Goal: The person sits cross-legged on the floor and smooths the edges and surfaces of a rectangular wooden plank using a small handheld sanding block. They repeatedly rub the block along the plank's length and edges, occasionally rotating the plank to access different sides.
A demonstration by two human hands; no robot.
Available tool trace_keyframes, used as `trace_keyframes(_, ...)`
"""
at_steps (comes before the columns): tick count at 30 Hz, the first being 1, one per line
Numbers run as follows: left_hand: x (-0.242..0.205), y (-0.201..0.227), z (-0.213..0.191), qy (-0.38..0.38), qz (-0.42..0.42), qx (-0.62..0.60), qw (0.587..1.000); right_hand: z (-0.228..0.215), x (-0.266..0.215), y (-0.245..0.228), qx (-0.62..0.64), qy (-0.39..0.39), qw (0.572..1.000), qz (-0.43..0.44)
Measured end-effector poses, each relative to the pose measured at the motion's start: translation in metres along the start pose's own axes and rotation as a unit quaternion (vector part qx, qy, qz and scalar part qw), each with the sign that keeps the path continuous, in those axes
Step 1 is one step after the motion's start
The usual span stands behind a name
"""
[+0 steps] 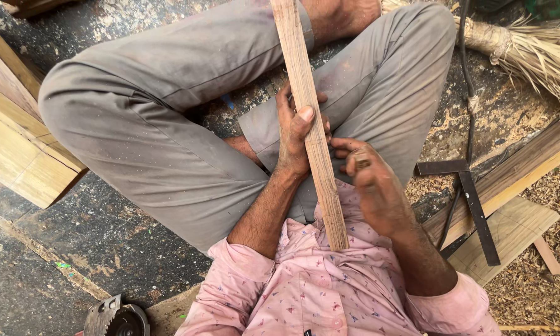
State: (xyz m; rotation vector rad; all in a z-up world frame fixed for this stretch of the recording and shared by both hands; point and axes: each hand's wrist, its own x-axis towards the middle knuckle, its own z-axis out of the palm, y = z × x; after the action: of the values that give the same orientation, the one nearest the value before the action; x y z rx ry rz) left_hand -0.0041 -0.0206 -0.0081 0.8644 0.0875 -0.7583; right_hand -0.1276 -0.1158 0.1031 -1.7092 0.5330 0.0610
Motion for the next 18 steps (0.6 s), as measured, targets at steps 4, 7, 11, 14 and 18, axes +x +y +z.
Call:
trace_keyframes(4,-0.004,0.005,0.004,-0.012,0.020,-0.032,0.999,0.011,0.015,-0.022,-0.177,0.012,0.981,0.079)
trace_keyframes(7,-0.003,0.013,0.008,-0.033,0.051,-0.013,0.998,0.012,0.024,-0.026,-0.227,-0.030,0.956,0.186)
trace_keyframes(11,-0.004,0.022,0.008,-0.079,0.057,0.033,0.995,0.001,0.027,-0.017,-0.035,-0.009,0.993,0.109)
trace_keyframes(14,0.000,0.030,0.011,-0.109,0.050,0.013,0.993,-0.026,0.040,-0.017,0.079,0.018,0.996,0.036)
trace_keyframes(18,0.003,0.036,0.014,-0.129,0.030,0.043,0.990,-0.091,0.089,-0.035,-0.091,0.058,0.991,-0.078)
